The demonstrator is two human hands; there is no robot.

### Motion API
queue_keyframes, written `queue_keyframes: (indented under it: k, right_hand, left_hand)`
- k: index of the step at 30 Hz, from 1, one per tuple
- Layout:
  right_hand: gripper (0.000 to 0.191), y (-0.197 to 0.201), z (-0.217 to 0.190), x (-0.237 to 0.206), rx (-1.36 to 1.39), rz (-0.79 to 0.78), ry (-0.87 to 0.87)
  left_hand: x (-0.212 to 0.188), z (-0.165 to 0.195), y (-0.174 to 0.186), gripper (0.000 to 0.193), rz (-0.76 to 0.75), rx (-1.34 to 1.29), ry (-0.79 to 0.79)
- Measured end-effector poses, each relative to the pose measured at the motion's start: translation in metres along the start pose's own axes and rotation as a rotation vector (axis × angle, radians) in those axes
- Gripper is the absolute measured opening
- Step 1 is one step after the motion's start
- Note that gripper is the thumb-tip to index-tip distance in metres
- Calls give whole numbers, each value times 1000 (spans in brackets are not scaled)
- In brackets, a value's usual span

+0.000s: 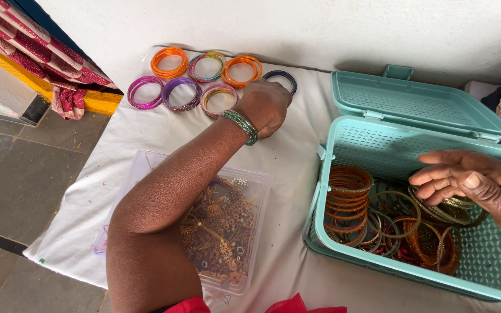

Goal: The person sits at a white cloth-covered surface with a teal basket full of bangles. They pick bangles out of the basket one at a time, group matching bangles into small stacks in their hands, and lay each completed group onto the cloth beside the basket, building an arrangement of paired bangle sets.

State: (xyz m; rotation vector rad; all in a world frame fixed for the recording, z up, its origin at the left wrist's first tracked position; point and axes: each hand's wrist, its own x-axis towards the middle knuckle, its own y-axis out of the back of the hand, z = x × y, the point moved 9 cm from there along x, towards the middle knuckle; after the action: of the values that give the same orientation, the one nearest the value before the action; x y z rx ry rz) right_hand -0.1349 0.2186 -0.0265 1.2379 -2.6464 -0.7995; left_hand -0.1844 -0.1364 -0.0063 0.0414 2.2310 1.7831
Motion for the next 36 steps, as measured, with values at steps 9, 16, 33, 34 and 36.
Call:
queue_keyframes:
  k: [9,16,33,34,36]
  right_hand:
    - [71,-1,-4,-2,-37,6,-3]
    - [70,-1,-7,-3,-48,13,16]
    - [42,-3,-67,2,-407,297,-54]
    - [40,-4,-74,2,-429,306,-28]
    - [36,-6,-82,2,-489,323,-8]
  left_hand:
    - [6,0,-7,17,364,-48,-39]
    - [16,-5,-15,25,229,-51,38]
    - [-55,27,124,26,815,-122,-243]
    - [-63,40,134,30,836,-132,-272]
    - [-79,67,147,37,858,-168,-328]
